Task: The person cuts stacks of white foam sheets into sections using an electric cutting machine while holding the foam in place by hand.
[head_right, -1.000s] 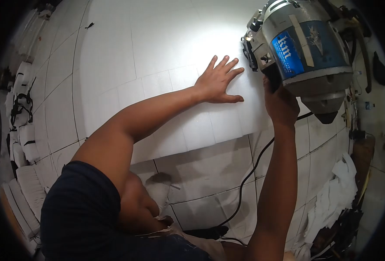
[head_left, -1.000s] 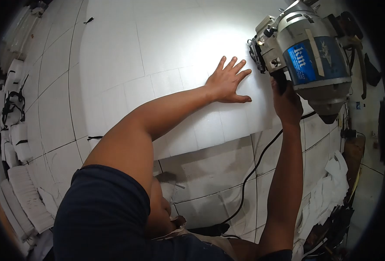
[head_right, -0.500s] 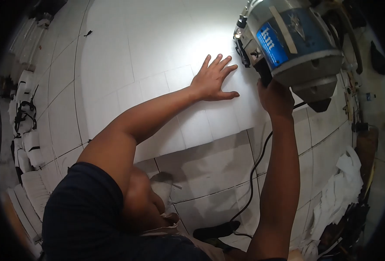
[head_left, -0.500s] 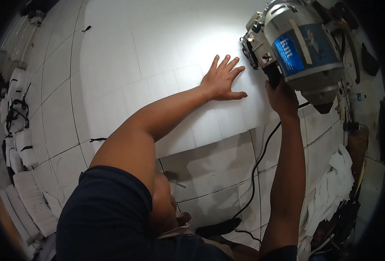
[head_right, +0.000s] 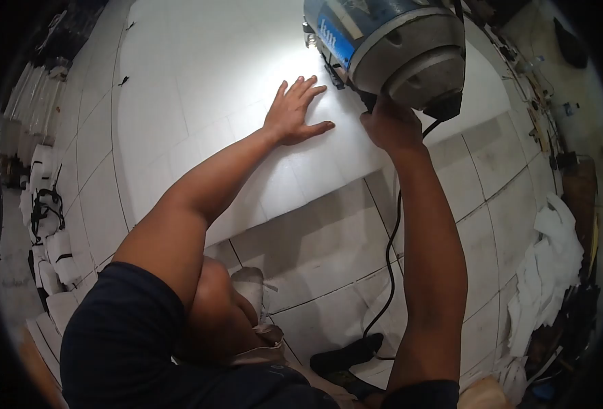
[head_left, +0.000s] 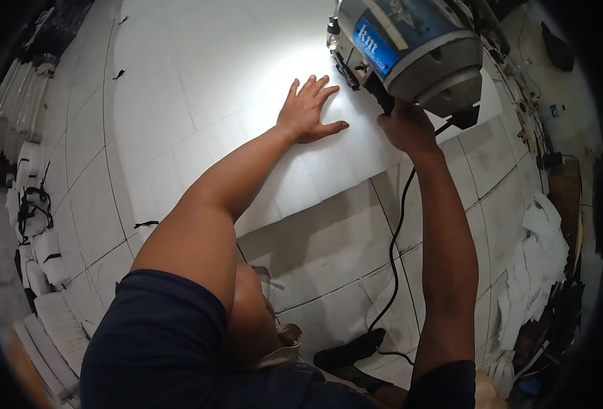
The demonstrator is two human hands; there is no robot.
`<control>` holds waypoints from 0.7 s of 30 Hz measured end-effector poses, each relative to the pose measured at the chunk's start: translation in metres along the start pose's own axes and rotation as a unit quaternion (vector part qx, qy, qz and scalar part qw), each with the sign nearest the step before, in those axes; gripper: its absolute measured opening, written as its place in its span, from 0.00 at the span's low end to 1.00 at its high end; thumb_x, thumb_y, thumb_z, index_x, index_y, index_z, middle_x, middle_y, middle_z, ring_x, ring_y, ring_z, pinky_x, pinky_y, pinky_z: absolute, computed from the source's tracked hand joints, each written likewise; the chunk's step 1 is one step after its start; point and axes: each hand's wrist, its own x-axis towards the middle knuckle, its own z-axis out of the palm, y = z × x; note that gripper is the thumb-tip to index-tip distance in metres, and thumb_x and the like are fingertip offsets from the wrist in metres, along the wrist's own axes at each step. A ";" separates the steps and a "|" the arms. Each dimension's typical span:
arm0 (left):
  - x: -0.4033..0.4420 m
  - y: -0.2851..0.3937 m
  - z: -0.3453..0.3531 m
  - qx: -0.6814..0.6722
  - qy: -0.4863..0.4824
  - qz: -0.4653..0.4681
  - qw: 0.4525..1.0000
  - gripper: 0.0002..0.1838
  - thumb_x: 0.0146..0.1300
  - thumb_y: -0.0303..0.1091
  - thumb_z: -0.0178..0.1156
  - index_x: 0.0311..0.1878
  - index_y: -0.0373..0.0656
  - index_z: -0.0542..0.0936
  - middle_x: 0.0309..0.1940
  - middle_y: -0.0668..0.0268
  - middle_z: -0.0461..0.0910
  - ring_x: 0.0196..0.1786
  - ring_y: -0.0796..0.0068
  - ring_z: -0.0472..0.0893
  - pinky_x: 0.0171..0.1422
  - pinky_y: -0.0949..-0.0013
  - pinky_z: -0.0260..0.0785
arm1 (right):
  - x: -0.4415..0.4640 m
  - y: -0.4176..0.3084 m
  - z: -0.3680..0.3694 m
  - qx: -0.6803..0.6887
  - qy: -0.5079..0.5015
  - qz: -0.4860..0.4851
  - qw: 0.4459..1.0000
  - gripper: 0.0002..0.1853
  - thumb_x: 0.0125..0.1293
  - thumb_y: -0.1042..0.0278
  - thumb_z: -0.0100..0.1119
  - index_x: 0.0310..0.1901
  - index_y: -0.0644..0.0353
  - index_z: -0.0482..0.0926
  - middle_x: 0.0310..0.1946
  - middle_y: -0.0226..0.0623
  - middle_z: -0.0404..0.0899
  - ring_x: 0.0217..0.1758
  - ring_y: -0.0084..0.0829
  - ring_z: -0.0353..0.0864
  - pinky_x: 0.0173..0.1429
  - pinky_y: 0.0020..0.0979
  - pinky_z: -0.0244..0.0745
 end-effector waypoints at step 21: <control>-0.001 0.008 -0.001 -0.008 -0.040 -0.023 0.999 0.42 0.67 0.65 0.52 0.75 0.48 0.62 0.78 0.55 0.55 0.81 0.54 0.49 0.83 0.43 0.33 | -0.263 0.124 -0.025 -0.530 0.088 -0.239 0.809 0.11 0.70 0.57 0.54 0.40 0.55 0.79 0.38 0.32 0.76 0.48 0.36 0.79 0.50 0.41 0.75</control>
